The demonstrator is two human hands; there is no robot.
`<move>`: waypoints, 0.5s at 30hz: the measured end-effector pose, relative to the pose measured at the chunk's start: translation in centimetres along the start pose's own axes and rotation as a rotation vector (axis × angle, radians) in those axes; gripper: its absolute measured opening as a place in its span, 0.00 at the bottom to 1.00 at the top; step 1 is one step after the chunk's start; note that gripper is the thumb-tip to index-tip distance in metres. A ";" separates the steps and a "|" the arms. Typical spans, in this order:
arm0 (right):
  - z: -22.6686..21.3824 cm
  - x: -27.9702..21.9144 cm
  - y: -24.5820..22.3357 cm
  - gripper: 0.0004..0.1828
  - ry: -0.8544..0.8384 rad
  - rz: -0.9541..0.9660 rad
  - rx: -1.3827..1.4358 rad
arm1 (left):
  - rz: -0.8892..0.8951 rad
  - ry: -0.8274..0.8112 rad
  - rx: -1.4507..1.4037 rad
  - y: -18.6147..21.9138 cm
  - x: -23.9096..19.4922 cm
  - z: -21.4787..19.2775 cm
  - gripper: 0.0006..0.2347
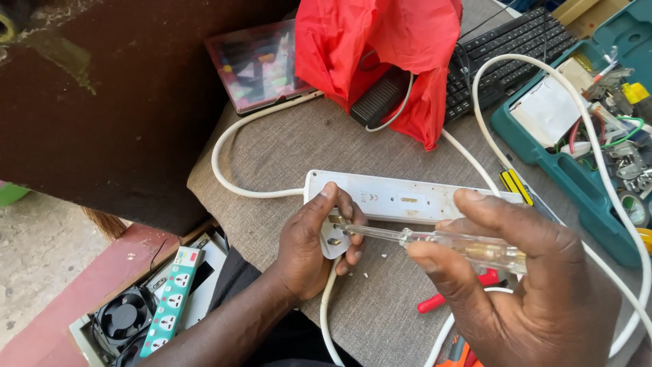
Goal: Using a screwdriver to unscrew and open a three-pin power plug
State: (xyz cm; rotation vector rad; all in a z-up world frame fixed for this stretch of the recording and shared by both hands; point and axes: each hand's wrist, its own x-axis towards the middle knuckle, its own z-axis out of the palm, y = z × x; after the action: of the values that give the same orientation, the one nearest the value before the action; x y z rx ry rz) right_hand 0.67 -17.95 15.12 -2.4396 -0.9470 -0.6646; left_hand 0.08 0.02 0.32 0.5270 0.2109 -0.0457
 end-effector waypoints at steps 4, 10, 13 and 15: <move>0.0 -0.3 -2.0 0.34 -0.093 0.304 0.464 | 0.003 -0.003 0.030 -0.2 -0.2 0.0 0.18; 0.6 0.4 -2.5 0.20 0.050 0.271 0.190 | 0.017 -0.007 0.071 -0.3 0.1 0.1 0.18; 0.7 0.6 -2.7 0.25 0.060 0.355 0.084 | 0.013 0.015 0.068 -0.4 -0.1 0.0 0.18; 0.6 0.5 -2.6 0.30 0.049 0.440 0.097 | 0.009 0.018 0.057 -0.3 0.0 -0.1 0.18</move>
State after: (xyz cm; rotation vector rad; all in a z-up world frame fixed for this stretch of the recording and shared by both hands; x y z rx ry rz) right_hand -0.68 -15.62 15.46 -2.4150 -0.3886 -0.5040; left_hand 0.01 -0.16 0.13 0.5850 0.2252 -0.0381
